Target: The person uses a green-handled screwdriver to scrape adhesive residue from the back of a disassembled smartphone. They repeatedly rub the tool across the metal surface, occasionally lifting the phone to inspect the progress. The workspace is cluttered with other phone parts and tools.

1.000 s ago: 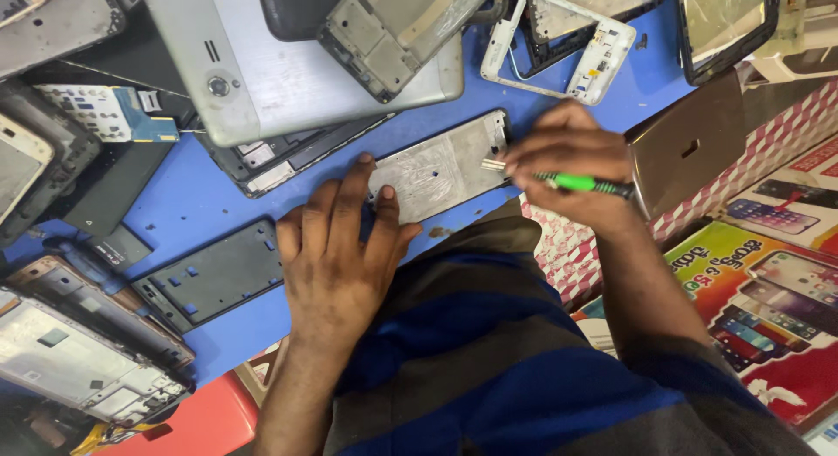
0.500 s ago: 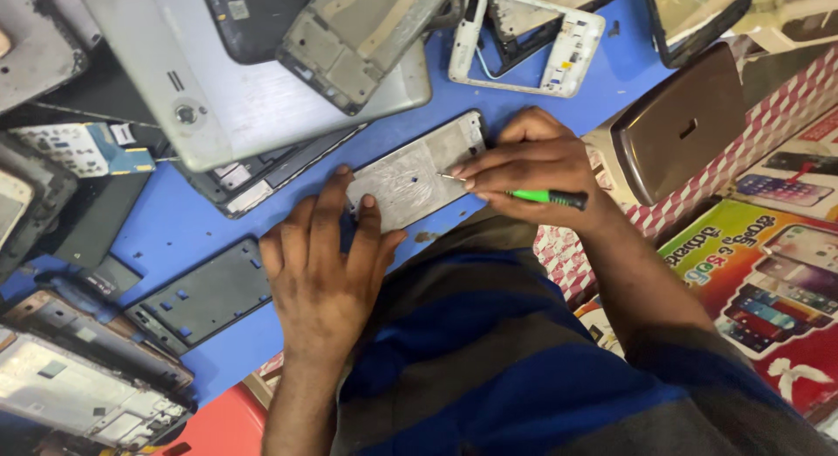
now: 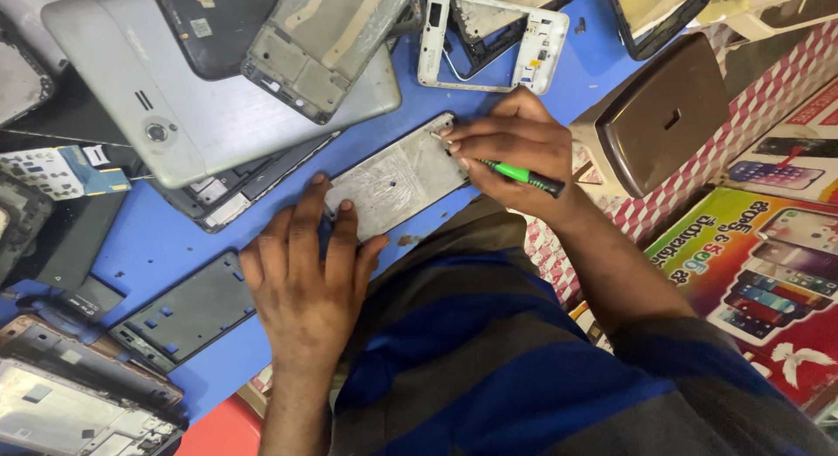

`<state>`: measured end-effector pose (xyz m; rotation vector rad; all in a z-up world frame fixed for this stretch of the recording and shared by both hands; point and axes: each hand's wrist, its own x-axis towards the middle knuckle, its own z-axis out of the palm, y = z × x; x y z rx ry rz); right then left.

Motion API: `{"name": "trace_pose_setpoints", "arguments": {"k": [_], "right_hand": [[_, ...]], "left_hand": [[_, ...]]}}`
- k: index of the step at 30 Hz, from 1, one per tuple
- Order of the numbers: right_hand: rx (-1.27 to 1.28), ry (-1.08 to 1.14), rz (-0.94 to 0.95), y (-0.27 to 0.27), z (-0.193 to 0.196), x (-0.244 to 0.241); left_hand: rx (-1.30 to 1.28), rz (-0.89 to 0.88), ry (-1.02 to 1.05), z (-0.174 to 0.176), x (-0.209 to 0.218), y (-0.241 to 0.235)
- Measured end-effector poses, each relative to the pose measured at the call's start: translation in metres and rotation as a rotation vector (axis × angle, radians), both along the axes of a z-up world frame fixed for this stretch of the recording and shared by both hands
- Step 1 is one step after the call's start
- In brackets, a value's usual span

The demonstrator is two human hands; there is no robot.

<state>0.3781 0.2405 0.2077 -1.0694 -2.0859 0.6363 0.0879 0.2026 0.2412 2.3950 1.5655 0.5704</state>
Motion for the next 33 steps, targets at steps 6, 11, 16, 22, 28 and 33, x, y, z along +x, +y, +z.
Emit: {"name": "trace_pose_setpoints", "arguments": {"k": [6, 11, 16, 22, 28, 33], "right_hand": [[-0.013, 0.006, 0.073, 0.006, 0.008, -0.002], [-0.026, 0.030, 0.125, 0.007, 0.015, -0.001], [0.009, 0.027, 0.073, 0.005, 0.012, -0.002], [0.029, -0.025, 0.048, 0.005, 0.004, 0.000], [0.002, -0.028, 0.032, 0.000, 0.003, -0.001], [0.091, -0.035, 0.046, 0.002, 0.000, -0.007]], "left_hand": [[0.007, 0.016, 0.011, 0.000, 0.001, 0.000], [0.012, 0.029, 0.021, 0.002, 0.005, 0.001], [-0.003, 0.030, 0.001, 0.002, 0.003, 0.000], [0.012, 0.024, -0.007, -0.001, 0.001, 0.001], [-0.006, 0.013, -0.019, 0.001, 0.001, 0.001], [0.000, 0.010, -0.020, 0.001, 0.001, 0.001]]}}
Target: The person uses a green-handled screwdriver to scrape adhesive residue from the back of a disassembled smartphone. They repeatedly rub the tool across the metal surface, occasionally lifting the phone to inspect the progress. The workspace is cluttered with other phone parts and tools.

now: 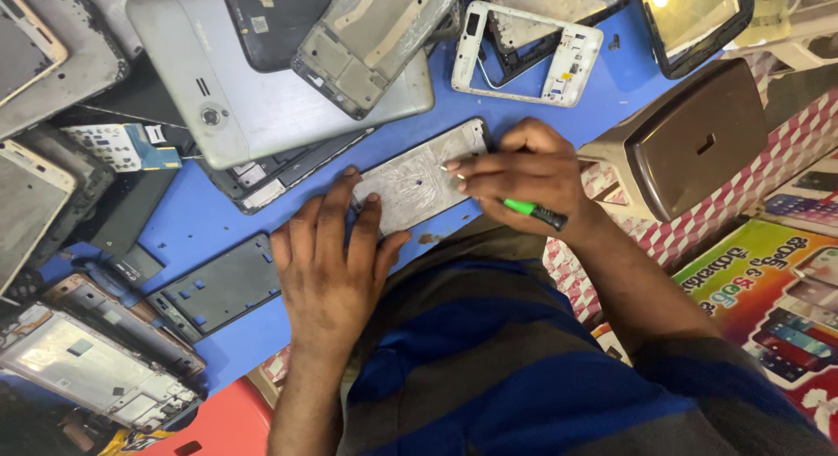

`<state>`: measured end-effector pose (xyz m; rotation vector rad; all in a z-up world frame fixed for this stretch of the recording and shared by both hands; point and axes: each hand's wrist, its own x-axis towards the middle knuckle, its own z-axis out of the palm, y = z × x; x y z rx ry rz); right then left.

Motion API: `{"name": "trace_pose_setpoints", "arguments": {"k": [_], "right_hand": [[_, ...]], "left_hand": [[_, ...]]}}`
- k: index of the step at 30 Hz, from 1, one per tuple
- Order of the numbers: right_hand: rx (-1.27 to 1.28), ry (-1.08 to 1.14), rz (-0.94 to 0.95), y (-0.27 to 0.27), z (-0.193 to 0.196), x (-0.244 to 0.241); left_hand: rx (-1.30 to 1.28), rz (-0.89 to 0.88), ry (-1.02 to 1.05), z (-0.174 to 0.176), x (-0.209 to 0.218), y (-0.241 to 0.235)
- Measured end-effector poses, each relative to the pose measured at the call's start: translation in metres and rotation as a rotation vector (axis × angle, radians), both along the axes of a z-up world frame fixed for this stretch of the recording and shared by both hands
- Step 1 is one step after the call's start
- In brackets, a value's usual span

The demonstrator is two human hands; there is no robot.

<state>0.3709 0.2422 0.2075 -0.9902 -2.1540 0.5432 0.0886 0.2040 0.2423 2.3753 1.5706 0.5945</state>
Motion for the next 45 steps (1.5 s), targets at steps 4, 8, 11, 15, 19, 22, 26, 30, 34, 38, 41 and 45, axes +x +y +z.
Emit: {"name": "trace_pose_setpoints", "arguments": {"k": [4, 8, 11, 15, 19, 22, 26, 30, 34, 38, 41, 45], "right_hand": [[-0.017, -0.042, -0.008, -0.002, 0.005, -0.001], [-0.035, -0.037, -0.081, -0.003, 0.010, -0.003], [0.057, -0.022, -0.013, 0.000, 0.007, -0.007], [-0.027, -0.044, -0.045, -0.002, 0.007, -0.005], [-0.018, -0.038, -0.047, -0.003, 0.007, -0.006], [0.036, -0.047, -0.020, -0.002, 0.007, -0.007], [-0.030, -0.018, -0.021, -0.002, 0.012, -0.006], [0.023, -0.068, -0.010, -0.002, 0.013, -0.008], [0.017, -0.011, -0.028, 0.002, 0.013, -0.011], [-0.077, -0.008, 0.071, 0.001, 0.018, -0.006], [-0.047, -0.010, -0.057, 0.001, 0.018, -0.007], [-0.035, -0.007, 0.005, 0.001, 0.019, -0.011]], "left_hand": [[0.003, 0.000, -0.005, 0.000, 0.000, 0.000], [0.006, 0.001, -0.013, 0.001, -0.001, -0.002], [0.015, 0.000, -0.020, 0.000, -0.002, -0.002], [0.025, -0.002, -0.017, -0.001, -0.001, -0.001], [0.030, -0.001, -0.016, 0.000, -0.002, -0.002], [0.029, -0.004, -0.019, 0.000, -0.001, -0.002], [0.031, -0.007, -0.014, 0.000, -0.001, -0.001], [0.025, -0.013, -0.014, 0.000, -0.001, -0.002], [0.028, -0.005, -0.015, 0.002, 0.000, -0.001], [0.040, -0.002, -0.018, 0.002, 0.000, -0.001], [0.034, -0.005, -0.010, 0.001, 0.000, -0.001], [0.039, -0.003, -0.005, 0.001, 0.000, -0.001]]}}
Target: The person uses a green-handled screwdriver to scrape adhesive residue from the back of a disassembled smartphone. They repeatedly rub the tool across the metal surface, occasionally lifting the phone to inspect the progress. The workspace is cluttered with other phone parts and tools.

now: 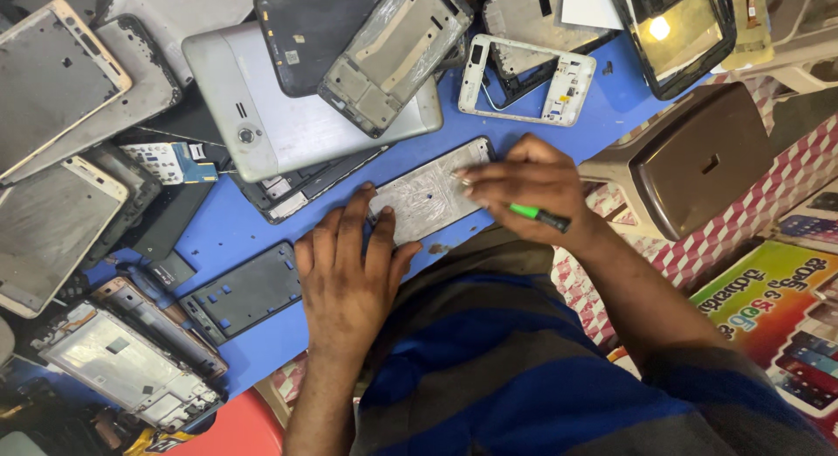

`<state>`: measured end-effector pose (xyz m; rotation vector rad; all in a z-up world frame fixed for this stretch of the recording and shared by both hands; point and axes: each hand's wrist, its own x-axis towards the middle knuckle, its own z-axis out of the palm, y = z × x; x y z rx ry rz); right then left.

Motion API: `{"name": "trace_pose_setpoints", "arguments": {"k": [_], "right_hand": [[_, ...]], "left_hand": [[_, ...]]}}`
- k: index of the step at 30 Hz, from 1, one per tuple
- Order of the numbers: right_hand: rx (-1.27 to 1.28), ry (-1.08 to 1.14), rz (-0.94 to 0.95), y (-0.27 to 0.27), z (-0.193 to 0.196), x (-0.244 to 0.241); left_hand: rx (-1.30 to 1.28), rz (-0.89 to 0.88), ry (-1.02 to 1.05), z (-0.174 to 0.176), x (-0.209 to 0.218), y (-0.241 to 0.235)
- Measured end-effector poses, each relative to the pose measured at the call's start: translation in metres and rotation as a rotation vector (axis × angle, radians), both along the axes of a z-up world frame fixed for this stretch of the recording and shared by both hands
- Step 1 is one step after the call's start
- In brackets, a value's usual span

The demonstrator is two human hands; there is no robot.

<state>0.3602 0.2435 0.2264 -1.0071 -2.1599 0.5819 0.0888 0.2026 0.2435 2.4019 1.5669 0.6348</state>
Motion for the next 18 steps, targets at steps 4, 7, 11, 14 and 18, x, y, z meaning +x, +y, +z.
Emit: {"name": "trace_pose_setpoints", "arguments": {"k": [4, 7, 11, 14, 18], "right_hand": [[-0.005, -0.014, -0.037, -0.0008, 0.0024, -0.0024], [-0.005, 0.028, -0.051, -0.0008, 0.0018, -0.0034], [0.038, -0.029, -0.008, -0.0022, -0.0010, -0.0013], [-0.036, 0.062, 0.045, 0.0013, -0.0035, -0.0005], [0.016, 0.003, -0.041, 0.0022, -0.0039, 0.0001]], "left_hand": [[-0.014, 0.002, -0.003, -0.0005, 0.0005, -0.0007], [-0.016, 0.005, -0.001, 0.0005, 0.0010, 0.0002], [-0.009, 0.002, -0.001, -0.0002, 0.0011, -0.0001], [0.000, 0.000, 0.000, 0.0004, -0.0002, 0.0004], [-0.003, -0.008, -0.002, 0.0003, 0.0005, 0.0010]]}}
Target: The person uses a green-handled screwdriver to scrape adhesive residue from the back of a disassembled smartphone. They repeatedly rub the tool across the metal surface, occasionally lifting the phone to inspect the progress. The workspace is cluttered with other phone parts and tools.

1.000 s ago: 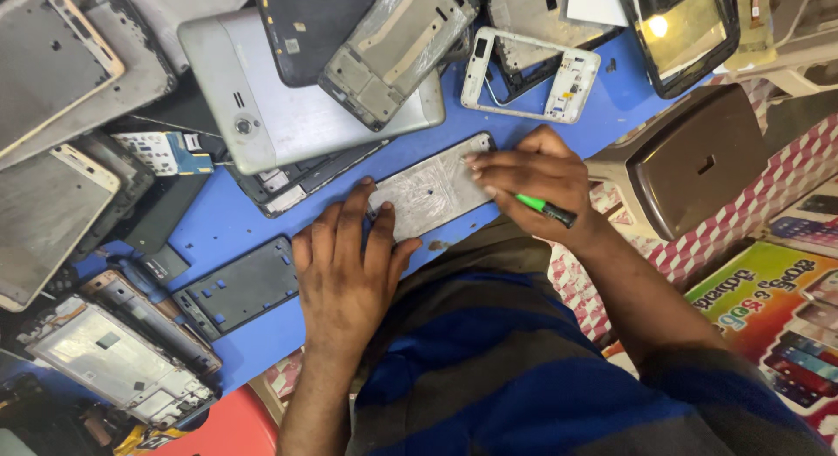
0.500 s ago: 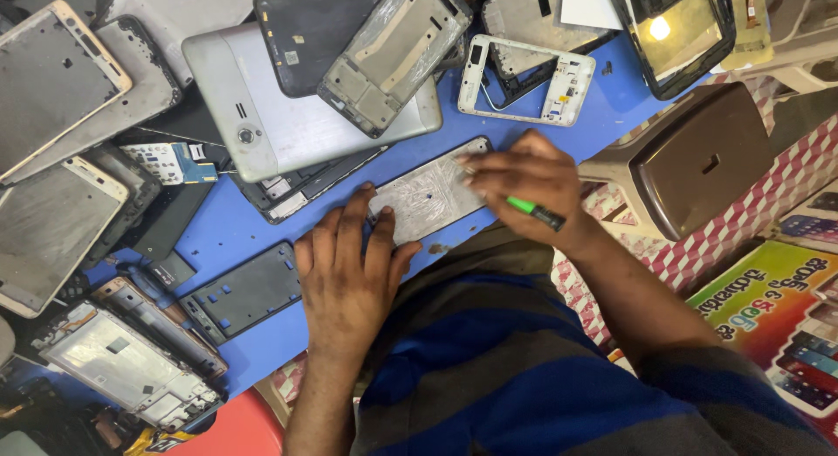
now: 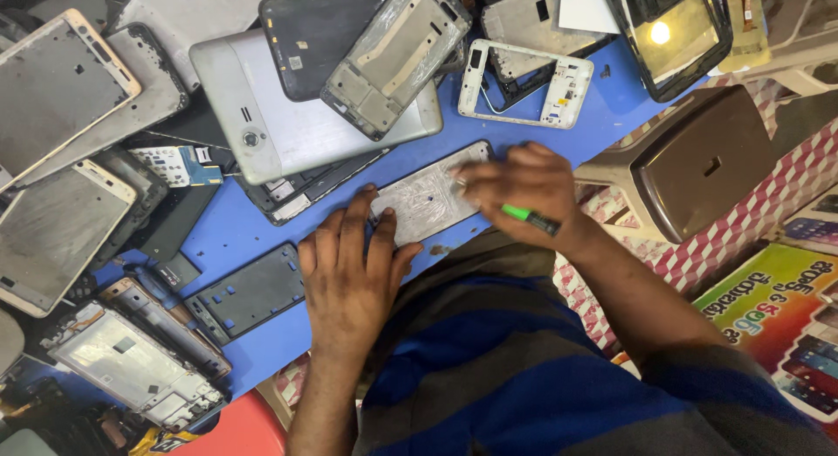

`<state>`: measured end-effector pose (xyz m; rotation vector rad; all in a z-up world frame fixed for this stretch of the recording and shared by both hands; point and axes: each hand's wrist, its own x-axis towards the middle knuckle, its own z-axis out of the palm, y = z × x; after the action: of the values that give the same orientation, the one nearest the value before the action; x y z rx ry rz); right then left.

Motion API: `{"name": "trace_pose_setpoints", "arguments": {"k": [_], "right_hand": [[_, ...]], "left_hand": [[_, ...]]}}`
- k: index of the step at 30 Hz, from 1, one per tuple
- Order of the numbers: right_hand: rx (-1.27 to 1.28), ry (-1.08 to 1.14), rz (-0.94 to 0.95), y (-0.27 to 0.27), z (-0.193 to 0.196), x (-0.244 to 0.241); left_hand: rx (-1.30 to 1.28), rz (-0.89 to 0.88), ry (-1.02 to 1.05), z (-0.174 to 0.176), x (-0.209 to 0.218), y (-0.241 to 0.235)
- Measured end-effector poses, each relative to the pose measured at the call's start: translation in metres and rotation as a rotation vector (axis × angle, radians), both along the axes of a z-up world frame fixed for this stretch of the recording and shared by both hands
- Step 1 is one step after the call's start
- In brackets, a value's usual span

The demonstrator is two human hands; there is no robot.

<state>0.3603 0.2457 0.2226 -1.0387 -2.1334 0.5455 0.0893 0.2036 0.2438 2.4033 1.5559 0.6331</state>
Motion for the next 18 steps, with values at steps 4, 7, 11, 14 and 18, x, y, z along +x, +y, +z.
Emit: {"name": "trace_pose_setpoints", "arguments": {"k": [4, 7, 11, 14, 18], "right_hand": [[-0.027, -0.017, 0.009, -0.0017, 0.0048, -0.0009], [0.000, -0.052, 0.037, -0.0032, 0.0073, -0.0008], [-0.026, 0.018, -0.019, -0.0019, 0.0075, -0.0018], [0.034, -0.049, 0.077, -0.0011, 0.0057, -0.0013], [-0.028, 0.020, 0.015, -0.0031, 0.0034, 0.0011]], "left_hand": [[0.001, 0.004, -0.014, 0.0012, -0.0006, -0.0003], [-0.008, -0.001, -0.018, 0.0010, -0.0004, -0.0004], [-0.009, 0.005, -0.008, 0.0007, -0.0002, -0.0005], [-0.008, 0.008, -0.005, -0.0001, -0.0002, -0.0008], [-0.017, 0.011, -0.001, -0.0005, 0.0001, -0.0010]]}}
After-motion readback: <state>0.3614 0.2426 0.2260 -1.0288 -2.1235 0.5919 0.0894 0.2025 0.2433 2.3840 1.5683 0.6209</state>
